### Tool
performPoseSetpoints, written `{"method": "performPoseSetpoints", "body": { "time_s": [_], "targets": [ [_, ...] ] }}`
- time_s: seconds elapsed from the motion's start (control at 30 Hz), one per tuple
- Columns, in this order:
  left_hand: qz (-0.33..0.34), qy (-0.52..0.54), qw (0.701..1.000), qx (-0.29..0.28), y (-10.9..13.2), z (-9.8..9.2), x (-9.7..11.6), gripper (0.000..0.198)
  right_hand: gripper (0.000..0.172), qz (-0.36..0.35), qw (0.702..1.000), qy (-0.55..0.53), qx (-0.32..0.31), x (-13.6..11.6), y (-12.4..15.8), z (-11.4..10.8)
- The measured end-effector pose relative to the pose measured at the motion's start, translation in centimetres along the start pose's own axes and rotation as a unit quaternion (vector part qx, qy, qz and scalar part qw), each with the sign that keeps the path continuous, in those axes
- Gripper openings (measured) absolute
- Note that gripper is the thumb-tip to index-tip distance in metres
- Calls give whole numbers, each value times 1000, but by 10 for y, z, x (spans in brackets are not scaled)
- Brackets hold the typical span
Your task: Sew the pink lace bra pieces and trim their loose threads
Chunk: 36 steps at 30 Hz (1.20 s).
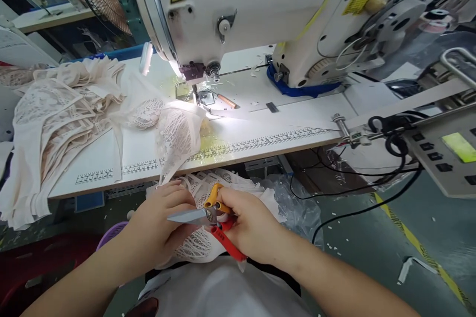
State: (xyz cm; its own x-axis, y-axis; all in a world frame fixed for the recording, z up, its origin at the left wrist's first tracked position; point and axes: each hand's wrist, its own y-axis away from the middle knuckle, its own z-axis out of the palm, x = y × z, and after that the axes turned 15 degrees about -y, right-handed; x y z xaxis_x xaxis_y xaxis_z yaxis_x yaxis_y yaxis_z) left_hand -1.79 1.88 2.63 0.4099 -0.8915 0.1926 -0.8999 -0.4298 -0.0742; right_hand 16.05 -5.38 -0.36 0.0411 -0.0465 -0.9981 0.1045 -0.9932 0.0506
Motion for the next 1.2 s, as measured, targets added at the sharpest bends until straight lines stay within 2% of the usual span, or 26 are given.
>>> {"method": "performPoseSetpoints", "body": {
  "time_s": [0.13, 0.27, 0.4, 0.57, 0.73, 0.8, 1.03, 1.2],
  "targets": [
    [20, 91, 996, -3, -2, 3, -8, 19, 14, -6, 999, 7, -41, -7, -3, -7],
    [26, 135, 991, -5, -3, -1, -10, 18, 18, -11, 998, 18, -52, -7, -5, -9],
    [0, 110, 994, -10, 0, 0, -5, 15, 11, -19, 999, 30, -33, -4, -5, -7],
    [-21, 69, 997, 18, 2, 7, 0, 18, 9, -6, 1000, 23, -16, -8, -2, -4],
    [33, 210, 977, 4, -3, 8, -8, 16, 9, 23, 998, -26, -55, -8, -3, -8],
    [36, 244, 969, -13, -5, 8, -11, 13, 10, 26, 997, -29, -71, -6, -4, -9],
    [9, 136, 989, -62, -6, 6, -10, 11, 6, 24, 997, 41, -61, -3, -3, -7],
    [-8, -6, 997, -70, 6, -13, -11, 15, 7, 22, 998, -9, -54, -5, -2, -5]
  ]
}}
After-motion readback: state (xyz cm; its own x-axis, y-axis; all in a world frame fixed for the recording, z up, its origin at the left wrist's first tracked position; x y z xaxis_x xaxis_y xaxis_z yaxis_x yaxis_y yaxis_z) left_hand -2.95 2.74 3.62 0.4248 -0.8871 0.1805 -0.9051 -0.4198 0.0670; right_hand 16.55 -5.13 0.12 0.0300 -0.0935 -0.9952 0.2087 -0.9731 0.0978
